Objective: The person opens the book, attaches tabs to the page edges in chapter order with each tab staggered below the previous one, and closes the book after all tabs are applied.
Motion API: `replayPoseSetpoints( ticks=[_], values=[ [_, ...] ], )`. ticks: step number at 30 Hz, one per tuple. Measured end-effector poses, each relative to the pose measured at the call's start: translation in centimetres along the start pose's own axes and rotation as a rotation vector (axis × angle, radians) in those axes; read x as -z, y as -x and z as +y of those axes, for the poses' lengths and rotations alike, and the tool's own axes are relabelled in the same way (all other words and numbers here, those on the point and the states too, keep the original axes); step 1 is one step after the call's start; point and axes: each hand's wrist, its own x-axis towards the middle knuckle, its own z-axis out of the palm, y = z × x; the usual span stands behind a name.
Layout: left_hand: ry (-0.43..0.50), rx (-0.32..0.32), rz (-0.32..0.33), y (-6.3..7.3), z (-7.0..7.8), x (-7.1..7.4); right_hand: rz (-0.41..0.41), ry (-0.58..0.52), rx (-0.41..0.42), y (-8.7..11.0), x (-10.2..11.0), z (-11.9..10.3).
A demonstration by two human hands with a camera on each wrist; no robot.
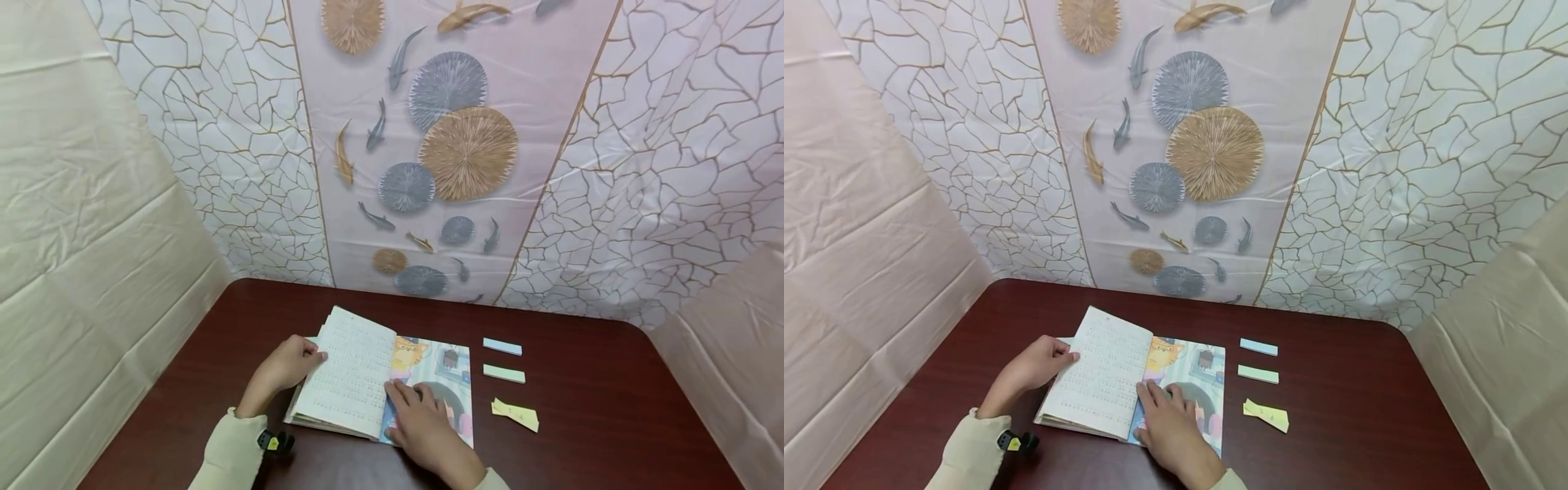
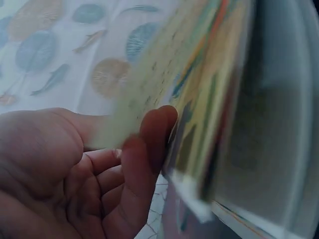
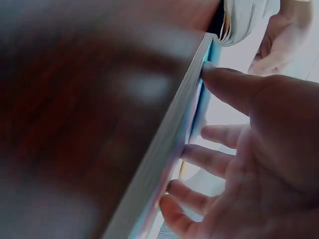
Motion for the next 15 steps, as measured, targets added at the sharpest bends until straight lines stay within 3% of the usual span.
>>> replayPoseSetpoints(
  ticks=[5, 10, 15],
  values=[
    [-0.114, 0.027, 0.054, 0.2, 0.2, -1.5, -0.037, 0.079, 0.004, 0.3, -0.1, 1.3],
    [-0.381, 0.06, 0.184, 0.6, 1.6, -2.8, -0.06, 0.08, 0.03, 0.8, 0.5, 1.5],
    [-0.568, -0.071, 0.265, 0.9, 4.1, -4.6, -0.081, 0.093, 0.008, 0.8, 1.0, 1.1]
  ],
)
